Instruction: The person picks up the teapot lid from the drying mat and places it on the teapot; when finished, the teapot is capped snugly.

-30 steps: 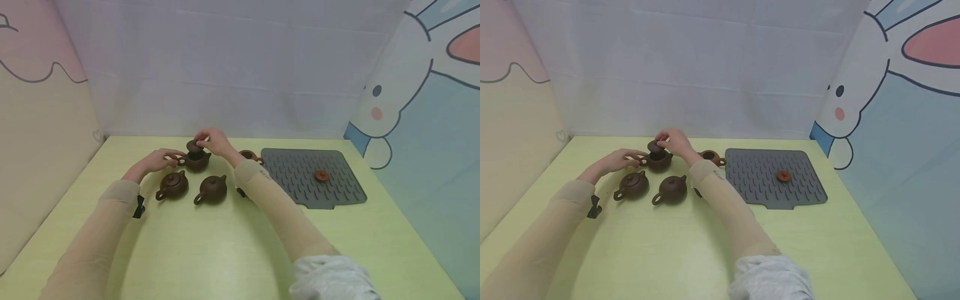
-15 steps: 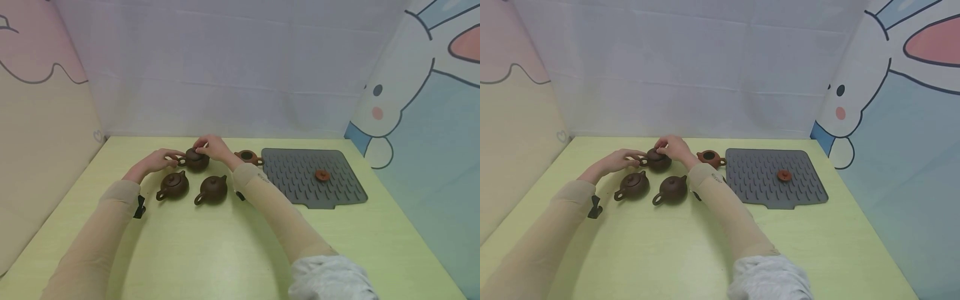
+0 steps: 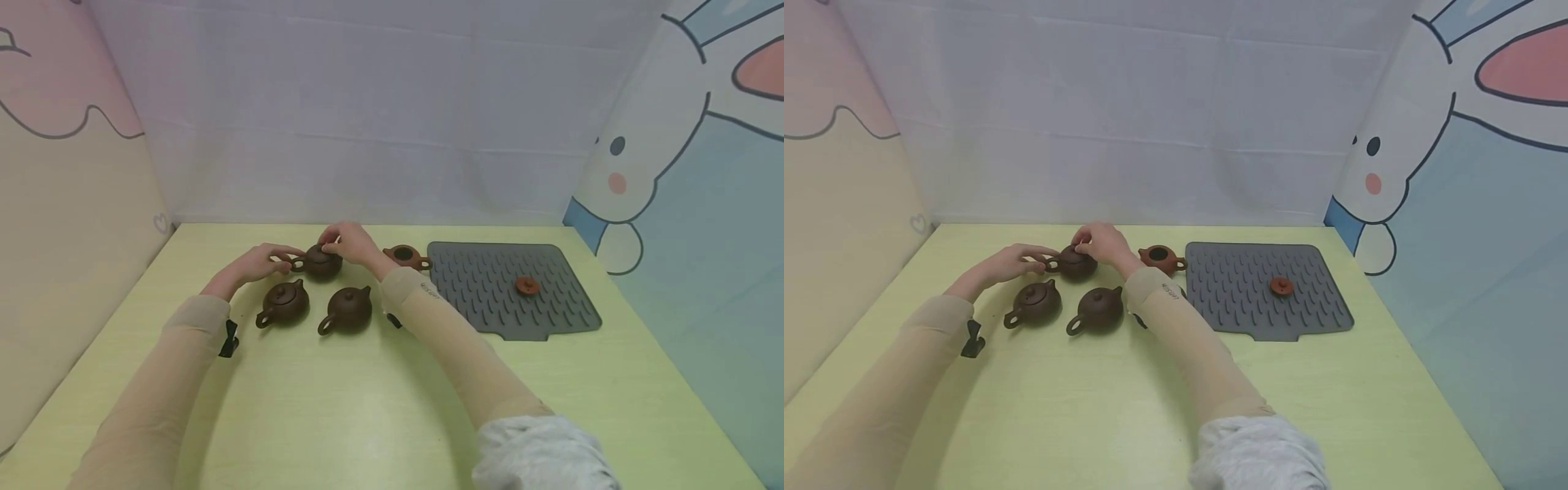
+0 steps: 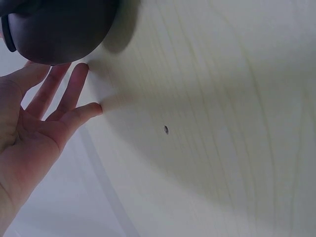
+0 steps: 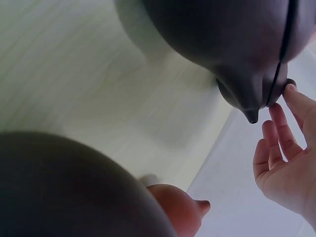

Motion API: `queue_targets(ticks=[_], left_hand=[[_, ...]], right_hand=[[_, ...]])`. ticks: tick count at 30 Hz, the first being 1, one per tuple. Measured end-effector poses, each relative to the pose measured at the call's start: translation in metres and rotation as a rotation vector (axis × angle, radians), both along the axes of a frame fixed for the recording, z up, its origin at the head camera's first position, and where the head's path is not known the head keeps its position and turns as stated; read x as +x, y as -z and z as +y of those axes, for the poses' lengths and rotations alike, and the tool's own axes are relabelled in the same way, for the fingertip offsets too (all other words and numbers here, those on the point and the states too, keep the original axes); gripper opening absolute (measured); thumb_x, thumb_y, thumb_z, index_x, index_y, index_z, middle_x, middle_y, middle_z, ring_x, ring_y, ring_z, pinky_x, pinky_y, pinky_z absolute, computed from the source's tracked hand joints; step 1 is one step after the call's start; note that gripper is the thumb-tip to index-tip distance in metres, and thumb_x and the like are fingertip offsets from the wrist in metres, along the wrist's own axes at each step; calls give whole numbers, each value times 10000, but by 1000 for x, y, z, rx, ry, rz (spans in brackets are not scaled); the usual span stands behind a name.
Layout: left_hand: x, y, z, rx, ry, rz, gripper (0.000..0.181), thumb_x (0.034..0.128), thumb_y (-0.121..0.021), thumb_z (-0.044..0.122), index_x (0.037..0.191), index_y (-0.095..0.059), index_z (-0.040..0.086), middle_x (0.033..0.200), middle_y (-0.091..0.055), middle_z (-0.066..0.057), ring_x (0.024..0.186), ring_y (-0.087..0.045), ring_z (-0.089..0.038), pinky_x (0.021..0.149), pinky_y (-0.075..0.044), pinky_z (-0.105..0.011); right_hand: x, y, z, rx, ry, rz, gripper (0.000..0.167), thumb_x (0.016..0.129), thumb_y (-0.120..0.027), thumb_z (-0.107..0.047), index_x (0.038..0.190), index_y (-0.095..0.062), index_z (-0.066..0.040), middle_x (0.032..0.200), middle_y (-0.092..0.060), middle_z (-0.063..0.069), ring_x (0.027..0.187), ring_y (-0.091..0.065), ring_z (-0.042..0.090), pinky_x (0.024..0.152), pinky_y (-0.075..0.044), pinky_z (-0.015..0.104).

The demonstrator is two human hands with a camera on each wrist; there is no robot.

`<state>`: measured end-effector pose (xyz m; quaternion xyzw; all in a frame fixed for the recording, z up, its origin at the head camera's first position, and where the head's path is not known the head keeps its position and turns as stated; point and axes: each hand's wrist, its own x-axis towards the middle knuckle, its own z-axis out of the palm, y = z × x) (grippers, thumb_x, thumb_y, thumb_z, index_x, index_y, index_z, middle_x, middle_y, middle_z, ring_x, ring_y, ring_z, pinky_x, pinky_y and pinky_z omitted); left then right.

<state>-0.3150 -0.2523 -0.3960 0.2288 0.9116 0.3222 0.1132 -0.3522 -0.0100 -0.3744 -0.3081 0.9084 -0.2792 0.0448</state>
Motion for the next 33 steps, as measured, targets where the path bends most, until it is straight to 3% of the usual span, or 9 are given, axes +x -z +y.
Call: queue_targets(ticks=[14, 23, 28, 33], left_hand=[[-1, 2, 1, -9, -20, 11, 402, 962, -557, 36, 1364, -570, 19, 1190, -671, -284, 1034, -690, -351, 905, -521, -466], [-2, 15, 5, 1, -8, -18, 412, 968, -541, 18, 1380, -556, 24, 1205, -665, -286, 1037, -696, -355, 929, -516, -478], [-6, 19, 5, -12, -14, 0, 406, 969, -548, 33, 1373, -576, 56, 1201, -676, -259, 1077, -671, -335, 922, -509, -457], [-5, 20, 5, -24, -30, -3, 399, 974, -539, 58, 1370, -577, 68, 1217, -666, -260, 1128, -635, -374, 938, -494, -498]], right_hand=[[0, 8, 0, -61, 20, -47, 236, 970, -637, -203, 1176, -722, -123, 1148, -733, 52, 1047, -659, 221, 916, -514, 320], [3, 18, 8, -101, 43, -91, 229, 962, -648, -208, 1165, -733, -143, 1145, -745, 25, 1045, -666, 195, 923, -515, 312], [6, 12, 15, -75, 23, -123, 306, 975, -631, -224, 1266, -677, -144, 1247, -689, 60, 1134, -631, 231, 966, -507, 335], [9, -3, 27, -64, 5, -142, 419, 975, -631, -253, 1379, -587, -146, 1395, -583, 123, 1277, -552, 303, 1060, -460, 363]])
